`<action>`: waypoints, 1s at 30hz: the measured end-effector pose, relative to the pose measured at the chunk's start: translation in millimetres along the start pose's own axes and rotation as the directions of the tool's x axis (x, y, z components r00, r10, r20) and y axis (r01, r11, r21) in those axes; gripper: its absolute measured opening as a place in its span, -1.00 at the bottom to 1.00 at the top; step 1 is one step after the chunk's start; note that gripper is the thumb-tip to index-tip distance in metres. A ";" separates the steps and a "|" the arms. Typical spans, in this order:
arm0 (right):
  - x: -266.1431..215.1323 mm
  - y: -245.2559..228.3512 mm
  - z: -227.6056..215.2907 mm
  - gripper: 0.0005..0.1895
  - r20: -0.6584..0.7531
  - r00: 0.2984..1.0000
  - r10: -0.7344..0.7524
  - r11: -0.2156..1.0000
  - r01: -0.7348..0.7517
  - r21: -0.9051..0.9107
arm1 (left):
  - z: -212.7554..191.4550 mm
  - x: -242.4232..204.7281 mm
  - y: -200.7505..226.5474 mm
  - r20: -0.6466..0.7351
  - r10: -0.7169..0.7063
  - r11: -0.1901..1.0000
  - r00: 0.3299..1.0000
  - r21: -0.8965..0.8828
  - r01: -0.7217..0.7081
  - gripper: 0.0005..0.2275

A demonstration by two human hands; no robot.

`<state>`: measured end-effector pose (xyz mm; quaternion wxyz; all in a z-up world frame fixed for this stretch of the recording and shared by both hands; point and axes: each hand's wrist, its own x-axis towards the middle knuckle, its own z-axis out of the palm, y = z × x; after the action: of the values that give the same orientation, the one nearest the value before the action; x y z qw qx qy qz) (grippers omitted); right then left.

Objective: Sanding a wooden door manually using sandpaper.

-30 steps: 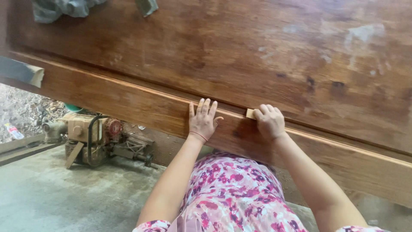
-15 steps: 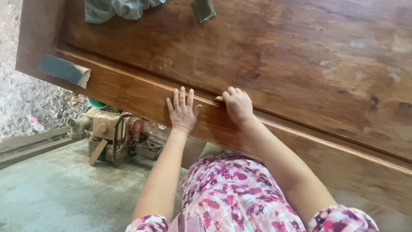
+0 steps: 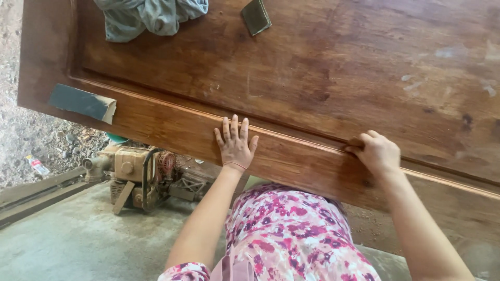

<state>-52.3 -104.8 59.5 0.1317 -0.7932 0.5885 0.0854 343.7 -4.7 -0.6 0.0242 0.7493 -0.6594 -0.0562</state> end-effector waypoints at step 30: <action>63.3 -141.9 30.0 -0.80 -0.239 0.943 -0.231 0.937 0.282 0.206 | -5.1 3.2 -2.5 0.035 -0.013 0.998 0.999 -0.066 0.015 -0.39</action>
<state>102.5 -114.4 28.0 0.1725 -0.8464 0.4960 -0.0883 347.1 -7.7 4.0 0.0373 0.7517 -0.6522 -0.0912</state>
